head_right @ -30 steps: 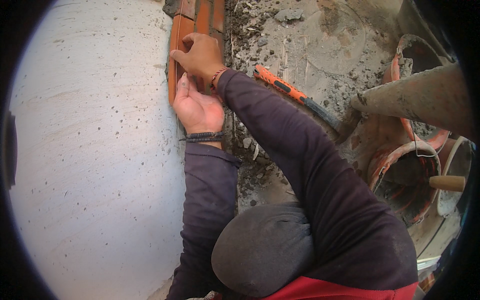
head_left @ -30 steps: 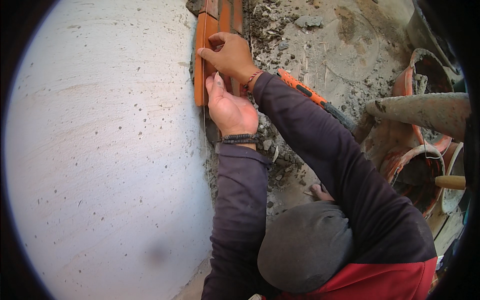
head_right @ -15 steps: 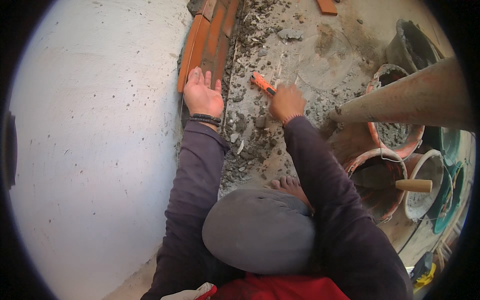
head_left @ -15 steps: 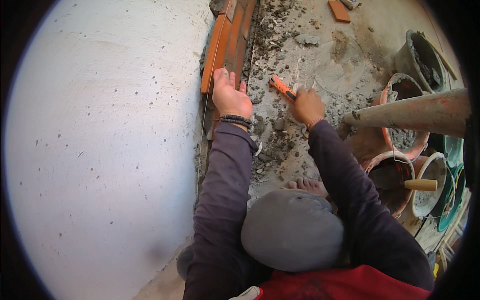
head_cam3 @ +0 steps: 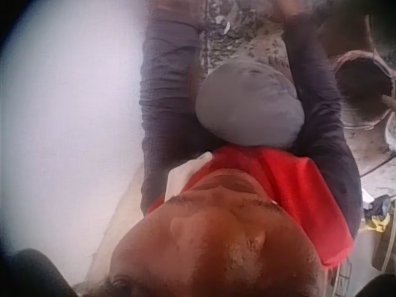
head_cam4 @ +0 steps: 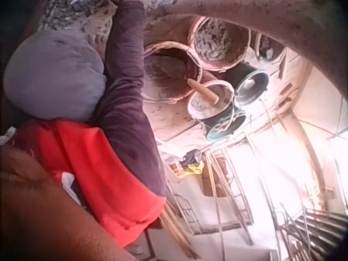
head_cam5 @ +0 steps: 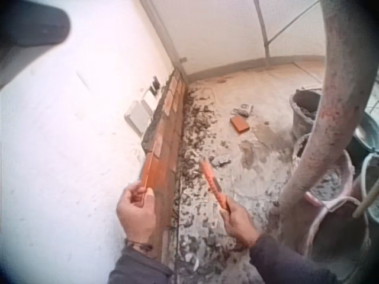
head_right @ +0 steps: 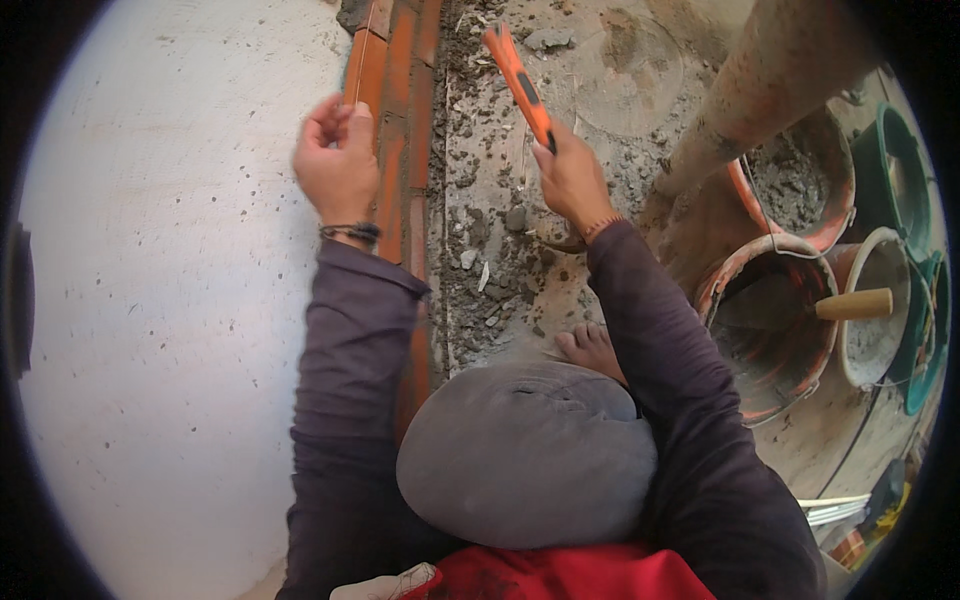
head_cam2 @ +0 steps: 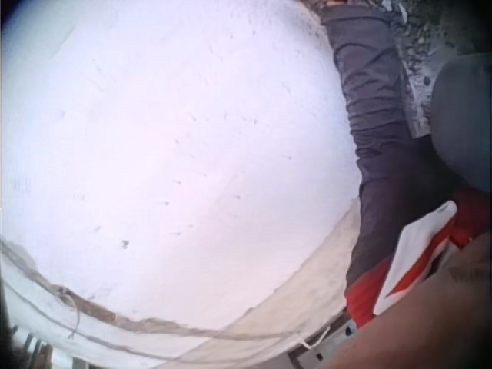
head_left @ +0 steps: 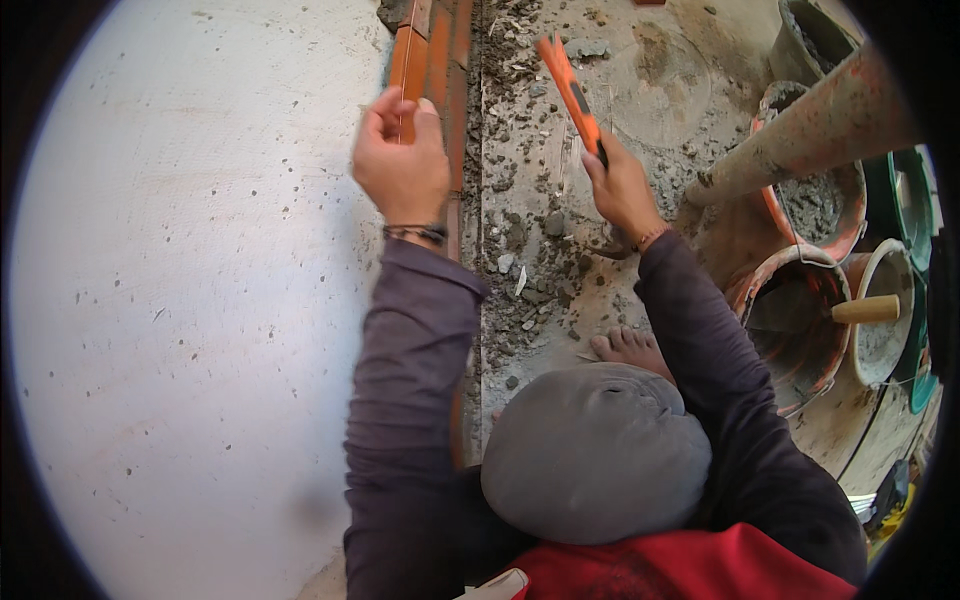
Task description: The person applies mortar to bricks with a trowel and secures them against a wall by hand and with a hammer.
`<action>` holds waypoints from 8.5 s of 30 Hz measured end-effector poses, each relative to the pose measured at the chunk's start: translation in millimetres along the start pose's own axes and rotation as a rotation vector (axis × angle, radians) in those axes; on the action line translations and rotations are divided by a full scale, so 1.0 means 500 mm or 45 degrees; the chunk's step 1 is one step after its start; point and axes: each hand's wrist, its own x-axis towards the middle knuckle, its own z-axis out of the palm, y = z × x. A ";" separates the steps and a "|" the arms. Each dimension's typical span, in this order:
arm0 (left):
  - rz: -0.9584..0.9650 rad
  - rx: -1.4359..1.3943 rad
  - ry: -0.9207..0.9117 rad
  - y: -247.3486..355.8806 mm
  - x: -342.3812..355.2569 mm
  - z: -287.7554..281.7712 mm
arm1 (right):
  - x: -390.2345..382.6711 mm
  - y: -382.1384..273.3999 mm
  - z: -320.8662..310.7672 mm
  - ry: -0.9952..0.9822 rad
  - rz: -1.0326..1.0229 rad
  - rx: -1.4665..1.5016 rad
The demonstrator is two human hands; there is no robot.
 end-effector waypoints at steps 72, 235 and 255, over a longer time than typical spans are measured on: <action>0.523 2.183 -0.629 -0.007 0.132 -0.010 | -0.127 -0.193 0.121 -0.354 0.116 1.842; -0.184 1.203 -0.045 -0.041 -0.035 -0.073 | -0.105 -0.184 -0.069 -0.639 0.213 1.150; -0.210 1.183 -0.008 -0.055 -0.021 -0.071 | -0.053 -0.170 -0.036 -0.670 0.098 1.258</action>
